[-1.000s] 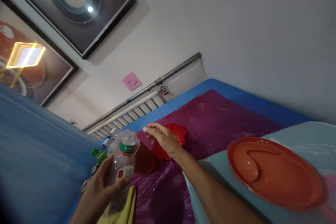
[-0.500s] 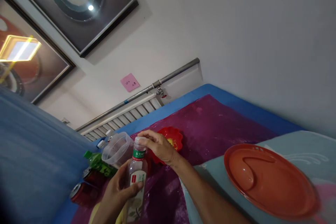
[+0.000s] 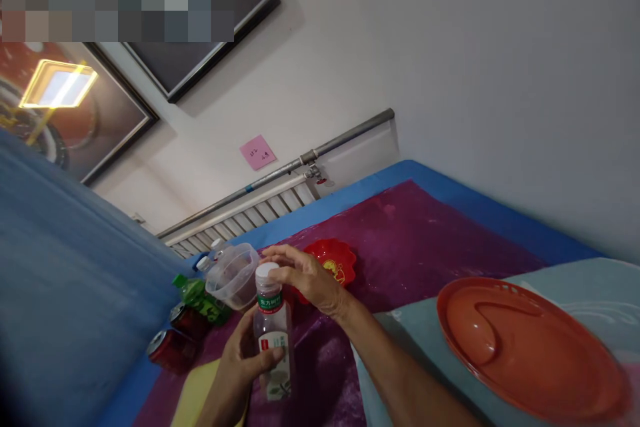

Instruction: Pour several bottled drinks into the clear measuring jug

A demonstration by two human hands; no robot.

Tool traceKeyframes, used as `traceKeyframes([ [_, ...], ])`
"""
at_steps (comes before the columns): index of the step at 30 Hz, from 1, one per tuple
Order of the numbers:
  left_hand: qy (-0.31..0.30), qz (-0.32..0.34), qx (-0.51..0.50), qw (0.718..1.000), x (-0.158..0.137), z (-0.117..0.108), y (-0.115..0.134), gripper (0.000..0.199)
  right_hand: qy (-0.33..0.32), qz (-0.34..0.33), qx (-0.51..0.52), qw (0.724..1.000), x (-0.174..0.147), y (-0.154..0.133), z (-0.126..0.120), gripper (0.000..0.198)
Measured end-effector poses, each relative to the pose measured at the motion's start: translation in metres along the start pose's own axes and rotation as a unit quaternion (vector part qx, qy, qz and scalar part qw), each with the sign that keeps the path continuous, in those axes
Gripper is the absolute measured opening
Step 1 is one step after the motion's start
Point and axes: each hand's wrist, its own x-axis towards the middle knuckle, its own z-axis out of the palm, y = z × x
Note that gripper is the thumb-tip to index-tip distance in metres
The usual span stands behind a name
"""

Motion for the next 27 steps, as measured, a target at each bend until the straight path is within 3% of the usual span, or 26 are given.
traceKeyframes([
  [6,0.106,0.041,-0.033,0.993,-0.015,-0.021,0.005,0.081,0.056,-0.020,0.000,0.998,0.007,0.008,-0.014,0.040],
  [9,0.180,0.070,-0.014,0.981,-0.019,-0.052,0.016,0.083,0.084,-0.028,0.001,0.996,0.009,0.010,-0.020,0.036],
  [12,0.290,0.117,0.018,0.950,-0.015,-0.091,0.023,0.080,0.099,-0.021,-0.011,0.995,0.009,0.011,-0.022,0.034],
  [15,0.367,0.119,0.038,0.922,-0.006,-0.126,0.019,0.071,0.103,-0.013,-0.031,0.994,0.008,0.012,-0.022,0.033],
  [20,0.421,0.097,0.060,0.900,0.012,-0.164,-0.012,0.061,0.105,-0.005,-0.065,0.992,0.010,0.017,-0.023,0.033],
  [27,0.444,0.078,0.100,0.887,0.033,-0.187,-0.040,0.033,0.109,0.012,-0.125,0.986,0.008,0.014,-0.020,0.034],
])
